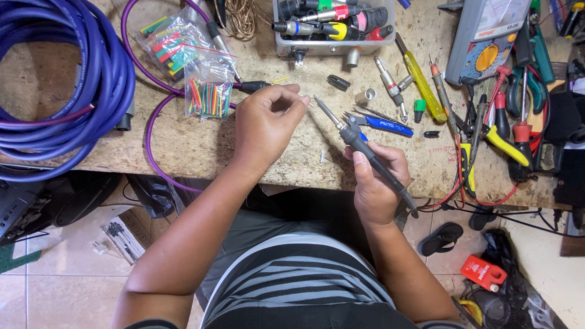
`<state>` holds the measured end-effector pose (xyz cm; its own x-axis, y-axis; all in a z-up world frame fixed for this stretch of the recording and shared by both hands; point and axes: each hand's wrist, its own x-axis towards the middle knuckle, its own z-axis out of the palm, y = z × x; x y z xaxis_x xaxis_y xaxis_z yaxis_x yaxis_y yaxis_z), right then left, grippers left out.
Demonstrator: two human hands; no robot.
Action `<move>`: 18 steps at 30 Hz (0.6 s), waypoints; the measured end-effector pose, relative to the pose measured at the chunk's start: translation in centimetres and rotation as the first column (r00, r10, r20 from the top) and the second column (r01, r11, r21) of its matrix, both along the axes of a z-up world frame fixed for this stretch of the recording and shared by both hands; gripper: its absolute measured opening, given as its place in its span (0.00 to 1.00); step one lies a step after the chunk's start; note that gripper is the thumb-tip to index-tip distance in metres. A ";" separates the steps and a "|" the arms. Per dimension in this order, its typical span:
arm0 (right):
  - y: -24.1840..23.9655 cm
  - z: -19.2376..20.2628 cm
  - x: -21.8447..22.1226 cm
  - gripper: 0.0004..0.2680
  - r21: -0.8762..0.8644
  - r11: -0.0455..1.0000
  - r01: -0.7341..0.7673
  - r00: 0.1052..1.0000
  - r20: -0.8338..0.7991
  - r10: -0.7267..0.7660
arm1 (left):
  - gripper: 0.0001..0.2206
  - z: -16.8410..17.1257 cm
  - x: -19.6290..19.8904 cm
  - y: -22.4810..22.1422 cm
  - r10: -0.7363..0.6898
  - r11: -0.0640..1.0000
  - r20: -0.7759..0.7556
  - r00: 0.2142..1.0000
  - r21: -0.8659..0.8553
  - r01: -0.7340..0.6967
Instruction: Solder electrical wires together and apply heat shrink tubing for insulation.
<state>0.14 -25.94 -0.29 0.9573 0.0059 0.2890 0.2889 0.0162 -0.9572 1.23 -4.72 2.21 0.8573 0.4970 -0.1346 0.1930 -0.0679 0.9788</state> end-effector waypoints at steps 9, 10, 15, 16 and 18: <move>0.1 0.0 0.0 0.09 0.015 1.000 0.004 1.000 0.001 -0.004 | 0.03 -0.4 0.1 -0.1 -0.006 1.000 0.027 1.000 0.000 0.006; 0.2 0.1 0.0 0.09 0.016 1.000 0.004 1.000 0.002 -0.004 | 0.03 -0.4 0.1 -0.1 -0.006 1.000 0.028 1.000 0.001 0.006; -0.2 0.5 -0.1 0.09 0.042 0.998 0.045 0.999 -0.031 -0.043 | 0.04 -0.1 -0.2 0.4 -0.017 0.995 0.081 0.997 -0.098 0.025; -0.4 0.6 -0.2 0.09 0.046 0.998 0.042 0.999 -0.028 -0.041 | 0.04 -0.2 -0.2 0.4 -0.015 0.995 0.085 0.996 -0.095 0.023; -0.9 1.0 -0.4 0.09 0.052 0.997 0.059 0.996 -0.065 -0.055 | 0.05 -0.4 -0.3 0.6 -0.024 0.981 0.105 0.994 -0.187 0.044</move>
